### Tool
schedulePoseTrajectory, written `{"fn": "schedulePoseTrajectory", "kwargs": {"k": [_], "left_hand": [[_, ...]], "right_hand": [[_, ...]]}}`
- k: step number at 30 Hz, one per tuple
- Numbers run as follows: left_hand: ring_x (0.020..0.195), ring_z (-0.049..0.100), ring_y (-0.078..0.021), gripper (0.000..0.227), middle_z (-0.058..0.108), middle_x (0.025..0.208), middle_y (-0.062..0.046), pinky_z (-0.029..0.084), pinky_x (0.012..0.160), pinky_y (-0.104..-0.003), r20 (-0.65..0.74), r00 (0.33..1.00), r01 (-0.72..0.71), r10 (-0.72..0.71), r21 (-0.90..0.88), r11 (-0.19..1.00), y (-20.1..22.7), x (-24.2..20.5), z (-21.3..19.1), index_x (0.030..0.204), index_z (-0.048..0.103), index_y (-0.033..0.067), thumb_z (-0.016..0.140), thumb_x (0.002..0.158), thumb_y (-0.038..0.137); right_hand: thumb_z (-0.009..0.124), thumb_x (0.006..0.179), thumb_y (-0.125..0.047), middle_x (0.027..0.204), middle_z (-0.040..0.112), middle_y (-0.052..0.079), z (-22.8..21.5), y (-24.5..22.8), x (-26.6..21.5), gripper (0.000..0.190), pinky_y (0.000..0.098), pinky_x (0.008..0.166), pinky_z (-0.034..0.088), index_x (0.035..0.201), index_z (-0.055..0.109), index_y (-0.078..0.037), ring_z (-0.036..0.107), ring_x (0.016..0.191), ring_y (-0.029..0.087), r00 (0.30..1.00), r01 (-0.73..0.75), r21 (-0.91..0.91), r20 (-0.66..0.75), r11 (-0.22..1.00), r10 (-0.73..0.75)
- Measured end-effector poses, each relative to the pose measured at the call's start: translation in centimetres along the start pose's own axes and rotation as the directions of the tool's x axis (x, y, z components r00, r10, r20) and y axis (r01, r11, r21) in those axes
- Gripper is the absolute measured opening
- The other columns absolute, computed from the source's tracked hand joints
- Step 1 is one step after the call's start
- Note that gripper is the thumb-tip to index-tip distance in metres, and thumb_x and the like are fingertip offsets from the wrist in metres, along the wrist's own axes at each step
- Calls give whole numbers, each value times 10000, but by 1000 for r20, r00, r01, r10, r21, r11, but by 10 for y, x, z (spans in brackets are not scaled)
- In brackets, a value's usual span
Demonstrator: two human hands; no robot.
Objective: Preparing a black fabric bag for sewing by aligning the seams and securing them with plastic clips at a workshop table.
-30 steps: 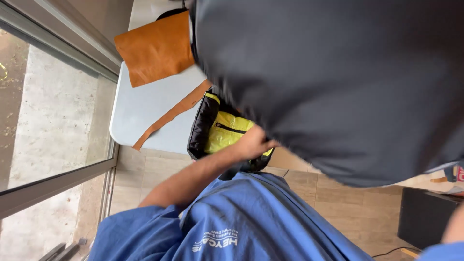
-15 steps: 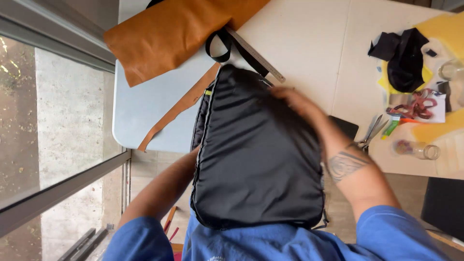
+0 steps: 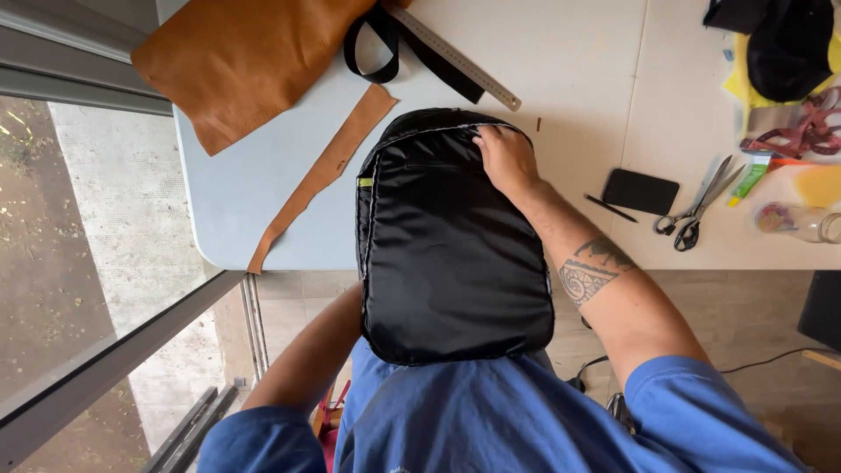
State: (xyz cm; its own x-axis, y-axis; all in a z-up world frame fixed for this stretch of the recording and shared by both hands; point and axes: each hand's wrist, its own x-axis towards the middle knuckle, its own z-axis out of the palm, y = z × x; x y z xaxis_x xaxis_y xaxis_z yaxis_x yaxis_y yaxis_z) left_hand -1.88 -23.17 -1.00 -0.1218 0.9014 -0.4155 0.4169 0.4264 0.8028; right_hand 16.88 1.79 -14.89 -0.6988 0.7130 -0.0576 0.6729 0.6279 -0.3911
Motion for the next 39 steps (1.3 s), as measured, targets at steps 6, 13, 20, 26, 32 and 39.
{"fn": "schedulePoseTrajectory", "kwargs": {"k": [6, 13, 20, 26, 32, 39], "left_hand": [[1402, 489, -195, 536, 454, 1568, 62, 486, 1136, -369, -20, 991, 136, -135, 96, 986, -24, -18, -26, 1493, 504, 279, 554, 985, 441], [1137, 696, -391, 443, 703, 1221, -243, 579, 881, -657, 103, 960, 187, -259, -928, 323, -81, -6, -28, 1287, 663, 2, 584, 1015, 343], [1105, 661, -233, 572, 684, 1210, -110, 587, 939, -383, 128, 961, 265, -244, -672, 691, -34, -8, -24, 1244, 579, 5, 811, 783, 250], [1198, 648, -350, 374, 639, 1201, -144, 578, 989, -421, -494, 858, -22, -143, -314, 949, -46, -76, -4, 1226, 672, 11, 820, 920, 167], [799, 755, -323, 421, 688, 897, -167, 605, 659, -433, -144, 869, 383, -473, -406, 829, -55, -110, 38, 1175, 667, 6, 808, 924, 313], [849, 667, -194, 173, 664, 898, -94, 581, 751, -340, -140, 844, 192, -518, -822, 536, -65, -79, 63, 1103, 671, -22, 697, 986, 103]], "right_hand": [[559, 1096, -248, 999, 733, 168, -28, -17, 2, 278, 421, 780, 591, 1268, 653, -50, 735, 949, 340, 998, 23, -11, 59, 1000, -22], [611, 1056, -242, 1057, 729, 248, -68, -42, 28, 305, 478, 846, 576, 1246, 666, -11, 712, 1021, 404, 959, -101, 128, 277, 987, 62], [660, 1010, -280, 1520, 510, 200, -93, -49, 15, 600, 452, 1162, 365, 1493, 461, 15, 478, 1405, 339, 934, -272, 406, 328, 872, 139], [525, 1118, -36, 1346, 646, 221, -156, -68, -121, 304, 513, 1078, 487, 1409, 593, 21, 605, 1270, 365, 940, -110, 587, -200, 802, 275], [686, 1045, -287, 1018, 763, 81, -86, -44, -261, 318, 315, 724, 585, 1221, 714, -24, 702, 894, 162, 589, -711, 659, 371, 243, 718], [720, 997, -185, 931, 741, 136, -77, -74, -242, 156, 396, 824, 604, 985, 732, -30, 737, 911, 249, 593, -493, 847, 493, -197, 637]]}}
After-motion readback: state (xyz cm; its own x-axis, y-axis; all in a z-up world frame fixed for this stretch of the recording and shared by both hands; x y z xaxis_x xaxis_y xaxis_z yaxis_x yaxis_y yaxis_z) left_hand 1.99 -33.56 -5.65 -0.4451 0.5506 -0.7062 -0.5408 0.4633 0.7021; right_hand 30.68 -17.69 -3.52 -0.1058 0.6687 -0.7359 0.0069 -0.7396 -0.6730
